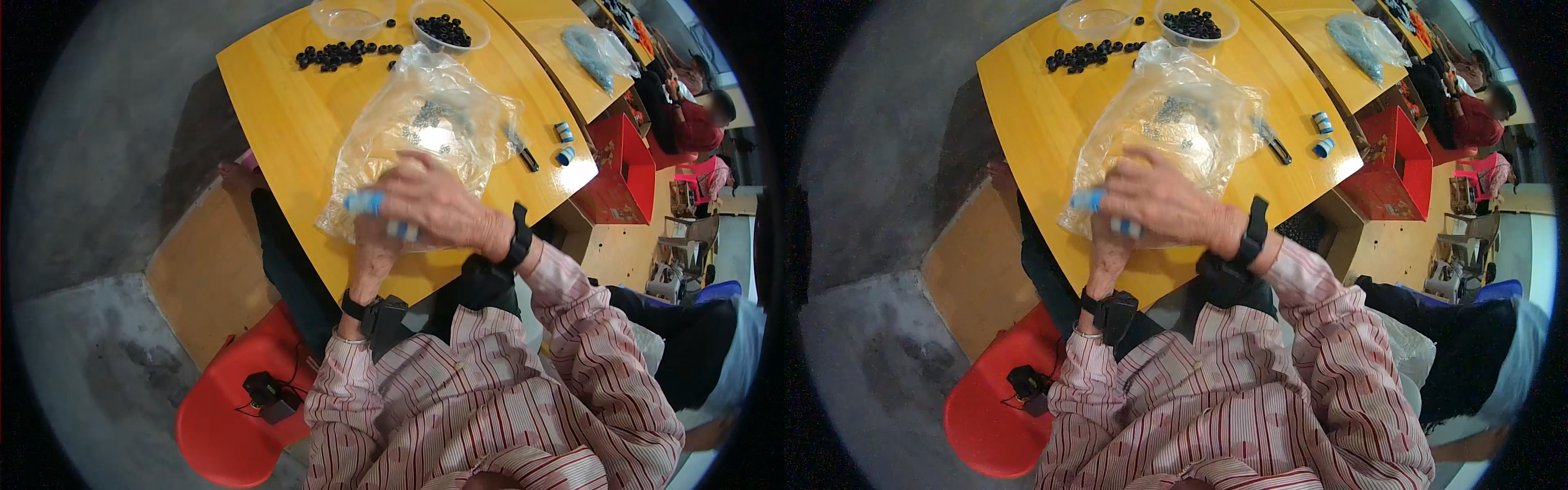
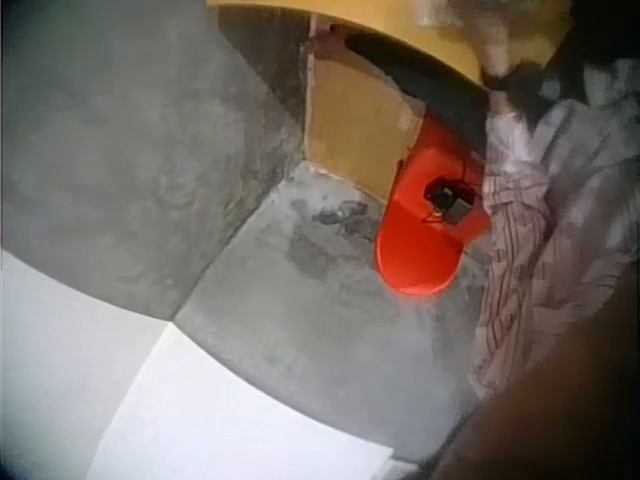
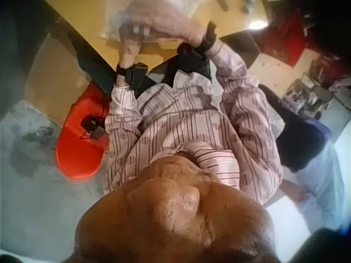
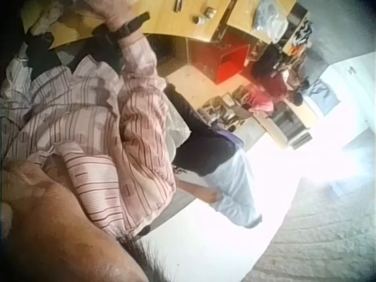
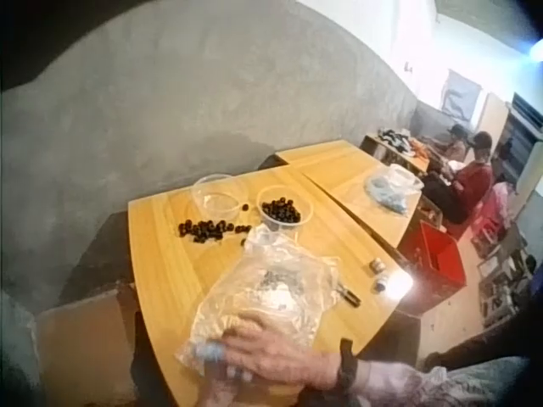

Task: The person trims small black plastic pieces using shears and inserts small metal components into the black plastic pieces by hand.

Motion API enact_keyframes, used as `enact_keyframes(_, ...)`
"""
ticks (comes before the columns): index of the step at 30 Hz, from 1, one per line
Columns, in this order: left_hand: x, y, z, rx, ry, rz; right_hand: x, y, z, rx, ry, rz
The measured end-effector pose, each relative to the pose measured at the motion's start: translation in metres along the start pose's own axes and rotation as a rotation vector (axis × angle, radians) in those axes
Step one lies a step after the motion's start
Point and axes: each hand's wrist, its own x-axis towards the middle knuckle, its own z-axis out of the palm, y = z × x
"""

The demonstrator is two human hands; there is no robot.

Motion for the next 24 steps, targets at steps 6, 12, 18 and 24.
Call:
enact_keyframes(6,0.013,0.020,0.000,-0.317,-0.131,-0.383,0.063,0.109,-0.022,-0.238,0.238,0.194)
enact_keyframes(12,0.017,0.034,0.001,-0.251,-0.175,-0.390,0.085,0.190,-0.023,-0.342,0.115,0.360)
enact_keyframes(18,0.017,0.034,0.000,-0.289,-0.188,-0.410,0.095,0.215,-0.010,-0.427,0.022,0.286)
enact_keyframes(24,0.016,0.032,0.000,-0.291,-0.136,-0.365,0.098,0.210,-0.003,-0.487,-0.049,0.276)
